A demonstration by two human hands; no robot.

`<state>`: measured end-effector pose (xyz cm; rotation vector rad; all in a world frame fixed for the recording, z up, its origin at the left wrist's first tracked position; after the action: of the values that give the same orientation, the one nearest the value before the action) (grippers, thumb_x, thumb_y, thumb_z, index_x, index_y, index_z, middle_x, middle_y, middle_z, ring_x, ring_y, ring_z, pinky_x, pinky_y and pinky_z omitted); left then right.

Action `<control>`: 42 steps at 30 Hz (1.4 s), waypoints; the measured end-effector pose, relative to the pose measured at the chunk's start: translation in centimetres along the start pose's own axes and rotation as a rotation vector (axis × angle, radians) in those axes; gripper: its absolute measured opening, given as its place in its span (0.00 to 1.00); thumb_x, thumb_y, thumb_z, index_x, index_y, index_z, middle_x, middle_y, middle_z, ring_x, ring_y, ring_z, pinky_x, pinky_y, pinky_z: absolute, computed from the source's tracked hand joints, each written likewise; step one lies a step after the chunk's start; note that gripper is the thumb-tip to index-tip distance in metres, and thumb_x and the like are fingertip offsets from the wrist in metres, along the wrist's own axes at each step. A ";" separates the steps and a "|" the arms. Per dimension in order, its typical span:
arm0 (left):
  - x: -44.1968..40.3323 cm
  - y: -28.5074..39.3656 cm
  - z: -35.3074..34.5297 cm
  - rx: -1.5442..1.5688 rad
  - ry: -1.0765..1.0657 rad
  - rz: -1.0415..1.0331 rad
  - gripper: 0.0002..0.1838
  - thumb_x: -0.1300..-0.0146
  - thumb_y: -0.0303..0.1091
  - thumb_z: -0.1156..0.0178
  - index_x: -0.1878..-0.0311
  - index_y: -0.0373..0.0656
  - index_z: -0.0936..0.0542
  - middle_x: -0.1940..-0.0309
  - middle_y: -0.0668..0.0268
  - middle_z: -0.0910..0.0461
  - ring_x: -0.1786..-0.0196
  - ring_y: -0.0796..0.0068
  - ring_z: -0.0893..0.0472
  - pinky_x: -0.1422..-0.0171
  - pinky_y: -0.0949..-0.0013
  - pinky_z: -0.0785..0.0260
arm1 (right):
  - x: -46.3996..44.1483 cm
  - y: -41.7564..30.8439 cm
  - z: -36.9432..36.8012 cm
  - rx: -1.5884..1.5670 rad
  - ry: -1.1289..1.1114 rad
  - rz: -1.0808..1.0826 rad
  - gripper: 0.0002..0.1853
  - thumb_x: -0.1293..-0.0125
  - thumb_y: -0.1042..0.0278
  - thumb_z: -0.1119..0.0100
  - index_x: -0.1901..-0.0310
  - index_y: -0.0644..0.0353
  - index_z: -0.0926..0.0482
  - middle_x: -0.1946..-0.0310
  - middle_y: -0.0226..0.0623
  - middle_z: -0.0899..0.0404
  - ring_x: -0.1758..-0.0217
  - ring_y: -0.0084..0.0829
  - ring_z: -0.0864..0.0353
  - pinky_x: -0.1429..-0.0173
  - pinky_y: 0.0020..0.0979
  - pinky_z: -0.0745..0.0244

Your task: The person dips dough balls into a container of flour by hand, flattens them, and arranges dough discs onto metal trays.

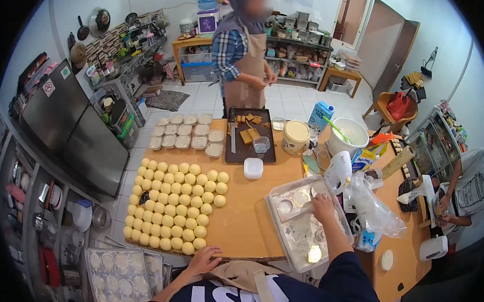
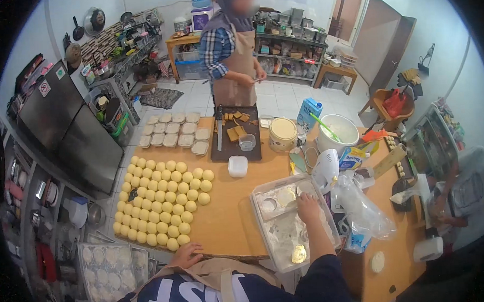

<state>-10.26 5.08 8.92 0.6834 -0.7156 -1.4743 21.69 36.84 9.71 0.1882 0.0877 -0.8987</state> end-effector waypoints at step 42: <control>-2.4 2.5 -3.6 -0.002 0.041 -0.056 0.15 0.41 0.42 0.37 0.54 0.45 0.20 0.52 0.59 0.23 0.46 0.59 0.25 0.41 0.61 0.33 | 5.0 7.5 -0.4 -1.391 -0.255 -0.752 0.10 0.46 0.67 0.40 0.64 0.62 0.24 0.79 0.31 0.25 0.79 0.21 0.31 0.77 0.25 0.37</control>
<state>-5.80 7.40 8.60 0.7352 -0.6677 -1.5081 30.64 37.60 9.46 -1.3296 0.5426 -1.3977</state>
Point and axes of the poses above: each hand's wrist, its own x-axis away from the middle knuckle, its own z-axis out of the back of the hand, y = z × x, the point moved 10 cm from there along -x, towards the middle knuckle
